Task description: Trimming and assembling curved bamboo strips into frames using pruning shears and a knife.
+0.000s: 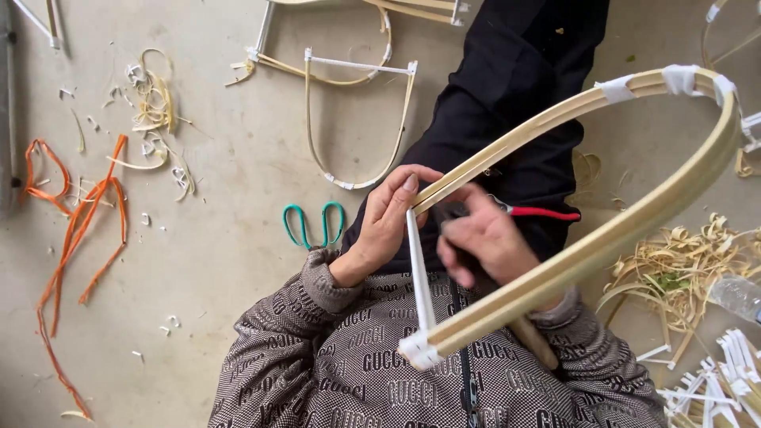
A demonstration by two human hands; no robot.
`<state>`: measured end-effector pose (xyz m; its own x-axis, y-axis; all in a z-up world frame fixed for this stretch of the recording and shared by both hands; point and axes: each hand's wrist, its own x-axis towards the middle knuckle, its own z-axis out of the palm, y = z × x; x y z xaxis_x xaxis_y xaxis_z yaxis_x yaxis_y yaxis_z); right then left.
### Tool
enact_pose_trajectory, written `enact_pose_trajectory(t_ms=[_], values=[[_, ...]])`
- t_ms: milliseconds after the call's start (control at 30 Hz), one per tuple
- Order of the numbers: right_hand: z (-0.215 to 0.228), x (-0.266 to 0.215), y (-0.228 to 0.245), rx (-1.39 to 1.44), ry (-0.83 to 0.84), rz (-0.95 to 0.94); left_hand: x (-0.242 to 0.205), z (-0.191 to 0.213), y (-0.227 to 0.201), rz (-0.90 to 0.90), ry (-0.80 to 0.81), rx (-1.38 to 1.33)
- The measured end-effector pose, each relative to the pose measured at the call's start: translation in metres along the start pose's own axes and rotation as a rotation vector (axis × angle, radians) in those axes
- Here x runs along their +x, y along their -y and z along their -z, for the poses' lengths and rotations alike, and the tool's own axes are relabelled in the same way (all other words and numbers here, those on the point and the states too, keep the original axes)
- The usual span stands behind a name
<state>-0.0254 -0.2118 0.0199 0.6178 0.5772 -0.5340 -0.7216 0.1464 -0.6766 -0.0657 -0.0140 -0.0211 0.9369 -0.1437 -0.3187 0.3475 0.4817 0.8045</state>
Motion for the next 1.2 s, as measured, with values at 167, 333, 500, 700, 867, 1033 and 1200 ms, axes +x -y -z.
enact_pose_trajectory(t_ms=[167, 333, 500, 700, 867, 1033, 1200], values=[[0.029, -0.003, -0.001, 0.072, -0.119, 0.118, -0.009, -0.001, -0.005, -0.054, -0.031, 0.124], [-0.007, -0.011, 0.001, 0.037, 0.062, 0.053, -0.009, -0.007, -0.004, -0.089, -0.016, 0.160], [0.009, -0.015, -0.002, -0.051, -0.028, 0.075, -0.013, -0.003, -0.008, -0.081, 0.018, 0.144], [-0.003, -0.013, -0.011, 0.053, 0.195, -0.021, -0.010, -0.007, -0.009, -0.077, 0.035, 0.111], [0.007, -0.015, -0.001, 0.002, -0.101, 0.177, -0.012, -0.004, -0.007, -0.090, 0.024, 0.129], [0.006, -0.017, -0.010, -0.037, 0.007, 0.093, -0.008, -0.006, -0.003, -0.076, 0.054, 0.049], [0.008, -0.020, -0.015, 0.086, -0.114, 0.202, -0.005, -0.008, -0.005, -0.062, 0.087, -0.001]])
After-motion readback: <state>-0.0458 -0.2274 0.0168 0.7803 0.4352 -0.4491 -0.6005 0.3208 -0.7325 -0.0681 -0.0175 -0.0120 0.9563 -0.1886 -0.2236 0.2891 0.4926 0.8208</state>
